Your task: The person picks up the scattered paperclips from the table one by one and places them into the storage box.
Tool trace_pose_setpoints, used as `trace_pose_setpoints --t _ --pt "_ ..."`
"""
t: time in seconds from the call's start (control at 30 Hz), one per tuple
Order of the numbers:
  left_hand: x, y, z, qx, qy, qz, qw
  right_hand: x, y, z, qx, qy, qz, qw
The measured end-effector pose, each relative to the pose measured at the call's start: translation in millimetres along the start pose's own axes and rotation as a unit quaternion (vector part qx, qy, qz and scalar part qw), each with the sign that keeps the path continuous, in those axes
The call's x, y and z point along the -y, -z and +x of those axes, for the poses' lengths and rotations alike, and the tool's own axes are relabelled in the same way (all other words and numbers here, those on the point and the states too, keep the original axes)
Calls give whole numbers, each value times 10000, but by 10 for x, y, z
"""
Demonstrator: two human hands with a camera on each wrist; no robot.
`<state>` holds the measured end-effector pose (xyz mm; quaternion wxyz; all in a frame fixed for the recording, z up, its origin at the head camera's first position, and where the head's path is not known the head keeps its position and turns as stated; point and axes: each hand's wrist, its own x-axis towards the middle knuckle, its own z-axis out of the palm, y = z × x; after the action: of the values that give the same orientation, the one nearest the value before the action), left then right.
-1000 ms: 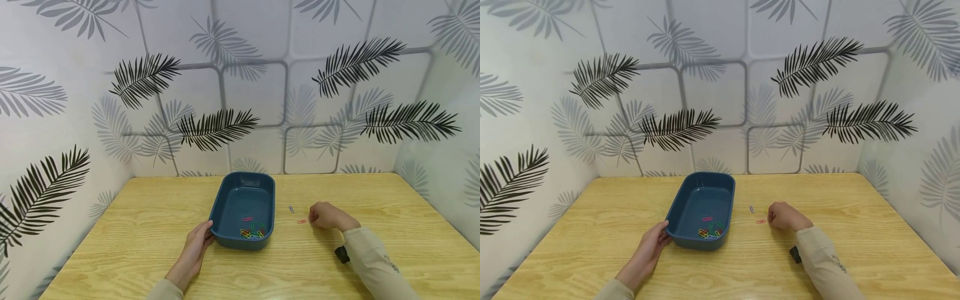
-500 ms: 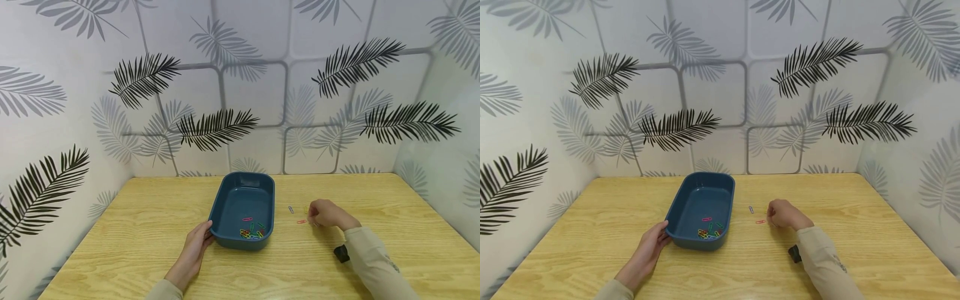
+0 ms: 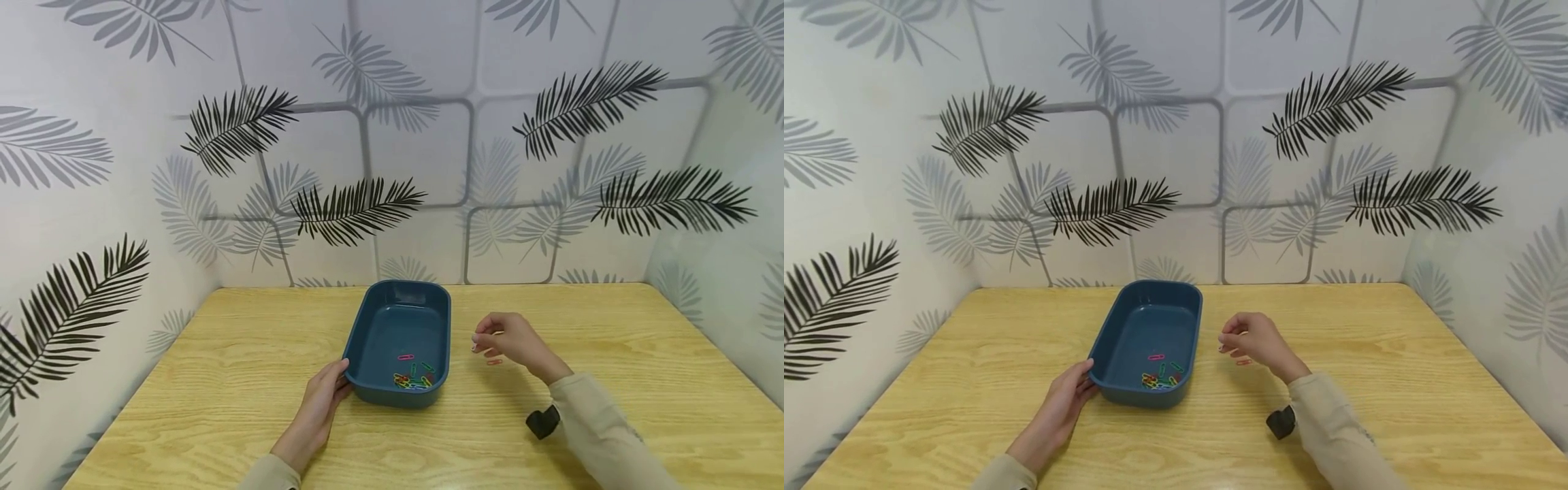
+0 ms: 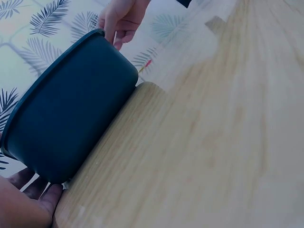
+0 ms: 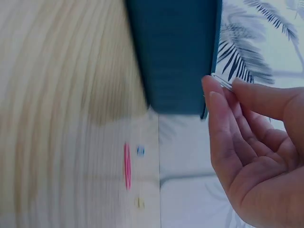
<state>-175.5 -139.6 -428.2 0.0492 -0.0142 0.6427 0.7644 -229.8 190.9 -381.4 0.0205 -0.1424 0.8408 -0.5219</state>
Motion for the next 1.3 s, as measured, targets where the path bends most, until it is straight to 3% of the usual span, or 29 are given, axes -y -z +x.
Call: trace_pose_setpoints --t 0.33,0.63,1.3 --pt "10 -5 14 -77 23 -36 10000 208 -202 -56 -91 -360 955 9947" --pt "30 14 25 -12 9 -17 10000 290 -332 -95 39 -174 1622 9866" --pt "21 3 24 13 16 13 10000 367 -425 -130 7 -133 1354 9907"
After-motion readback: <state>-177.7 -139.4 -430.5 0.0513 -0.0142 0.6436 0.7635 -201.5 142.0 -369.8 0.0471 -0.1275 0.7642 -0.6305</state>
